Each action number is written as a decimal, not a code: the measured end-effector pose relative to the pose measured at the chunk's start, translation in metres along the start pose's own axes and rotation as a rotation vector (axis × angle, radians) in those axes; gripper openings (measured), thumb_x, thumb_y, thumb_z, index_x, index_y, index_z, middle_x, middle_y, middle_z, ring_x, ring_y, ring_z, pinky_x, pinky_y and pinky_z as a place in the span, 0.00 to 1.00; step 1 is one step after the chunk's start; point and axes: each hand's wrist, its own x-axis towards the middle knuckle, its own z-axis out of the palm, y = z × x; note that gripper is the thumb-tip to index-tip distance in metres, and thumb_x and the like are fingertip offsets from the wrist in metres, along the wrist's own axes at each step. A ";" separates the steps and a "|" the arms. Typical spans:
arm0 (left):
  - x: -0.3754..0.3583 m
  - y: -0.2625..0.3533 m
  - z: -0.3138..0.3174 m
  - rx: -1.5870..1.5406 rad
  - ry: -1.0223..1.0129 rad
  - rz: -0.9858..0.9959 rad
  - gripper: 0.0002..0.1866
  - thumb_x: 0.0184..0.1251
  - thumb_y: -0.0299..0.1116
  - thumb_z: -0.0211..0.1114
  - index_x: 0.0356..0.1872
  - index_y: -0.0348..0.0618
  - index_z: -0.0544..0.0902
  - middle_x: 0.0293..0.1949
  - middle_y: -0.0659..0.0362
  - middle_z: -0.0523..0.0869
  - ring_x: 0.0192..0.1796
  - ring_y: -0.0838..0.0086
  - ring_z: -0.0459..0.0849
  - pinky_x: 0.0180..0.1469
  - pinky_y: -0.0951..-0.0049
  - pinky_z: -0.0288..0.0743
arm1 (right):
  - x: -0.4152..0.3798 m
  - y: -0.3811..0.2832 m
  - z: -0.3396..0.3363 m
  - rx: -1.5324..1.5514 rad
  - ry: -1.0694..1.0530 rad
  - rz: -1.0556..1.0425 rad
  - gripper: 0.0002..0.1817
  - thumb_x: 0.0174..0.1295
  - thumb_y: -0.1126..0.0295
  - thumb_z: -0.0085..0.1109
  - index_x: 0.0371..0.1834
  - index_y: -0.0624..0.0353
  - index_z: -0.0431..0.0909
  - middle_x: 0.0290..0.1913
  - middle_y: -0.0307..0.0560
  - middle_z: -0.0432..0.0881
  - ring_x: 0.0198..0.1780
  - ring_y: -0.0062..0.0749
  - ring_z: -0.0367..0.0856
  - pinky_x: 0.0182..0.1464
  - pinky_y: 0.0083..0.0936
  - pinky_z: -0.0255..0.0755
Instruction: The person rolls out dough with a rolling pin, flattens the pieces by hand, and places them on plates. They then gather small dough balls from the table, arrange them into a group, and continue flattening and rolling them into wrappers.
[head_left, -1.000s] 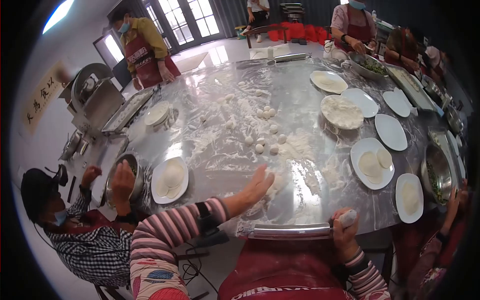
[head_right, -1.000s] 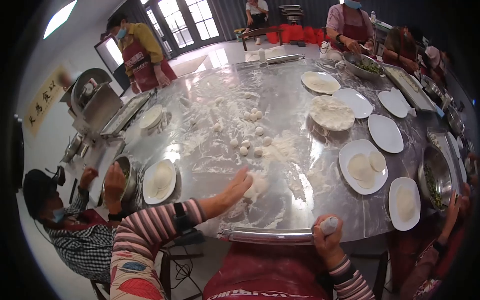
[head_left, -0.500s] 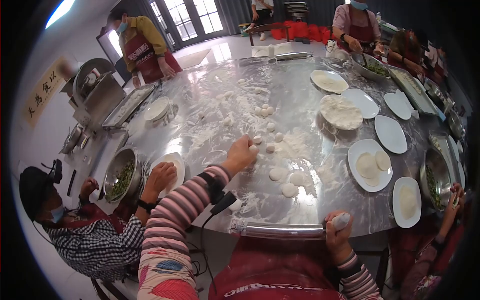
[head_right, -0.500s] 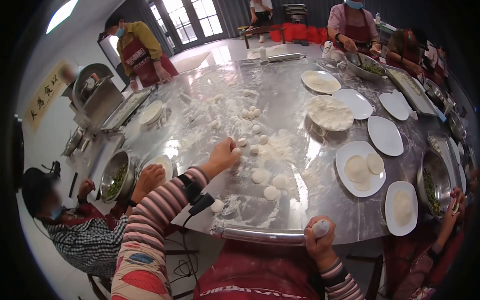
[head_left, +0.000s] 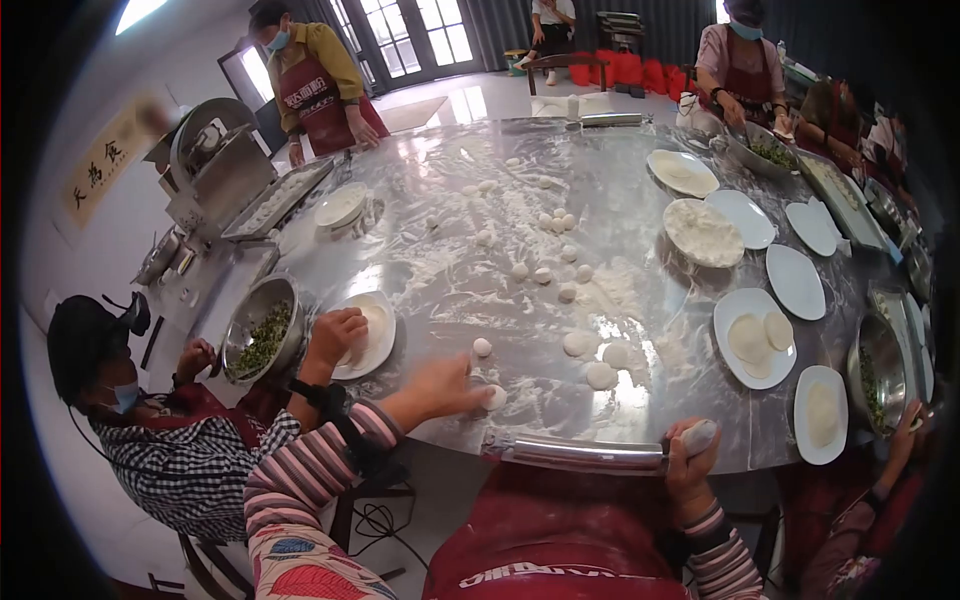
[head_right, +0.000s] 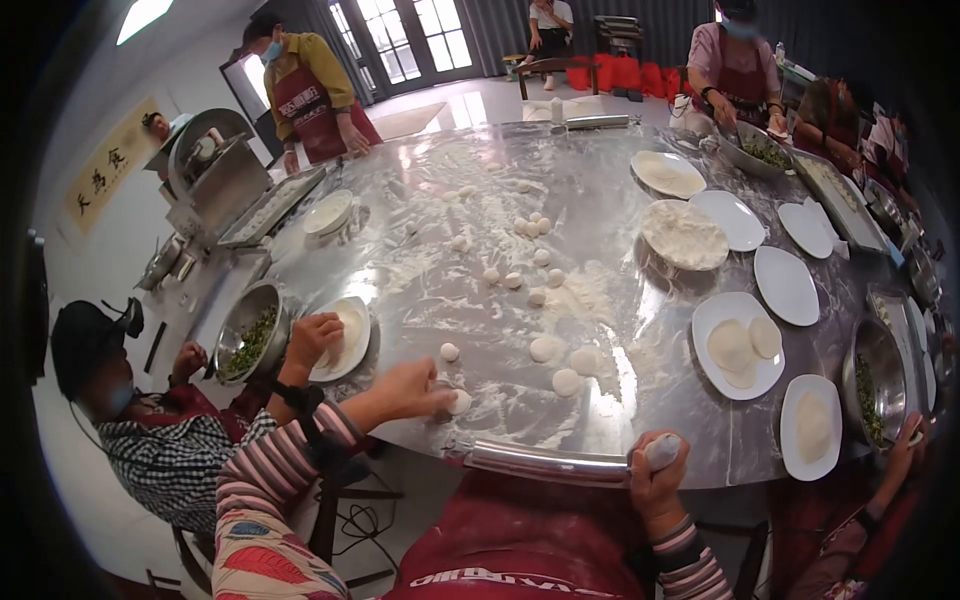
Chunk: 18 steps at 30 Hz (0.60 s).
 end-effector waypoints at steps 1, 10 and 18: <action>0.001 -0.005 0.009 -0.167 -0.201 -0.090 0.14 0.53 0.40 0.65 0.32 0.39 0.75 0.26 0.54 0.83 0.29 0.60 0.83 0.33 0.63 0.75 | -0.001 -0.001 0.001 0.004 -0.002 0.003 0.15 0.62 0.72 0.54 0.44 0.62 0.58 0.33 0.48 0.72 0.27 0.23 0.71 0.29 0.21 0.70; 0.063 -0.017 0.021 -0.417 0.226 -0.110 0.17 0.63 0.38 0.59 0.44 0.35 0.74 0.38 0.47 0.82 0.43 0.58 0.82 0.47 0.58 0.75 | -0.002 0.005 0.002 -0.007 0.001 0.015 0.13 0.60 0.74 0.52 0.42 0.62 0.59 0.33 0.49 0.71 0.30 0.25 0.70 0.34 0.22 0.70; 0.081 -0.003 0.064 0.211 0.257 0.096 0.42 0.61 0.56 0.55 0.66 0.32 0.58 0.68 0.38 0.56 0.72 0.47 0.50 0.67 0.40 0.45 | 0.000 0.005 0.003 -0.024 0.022 0.019 0.12 0.59 0.74 0.53 0.40 0.63 0.60 0.31 0.49 0.70 0.33 0.29 0.72 0.37 0.27 0.71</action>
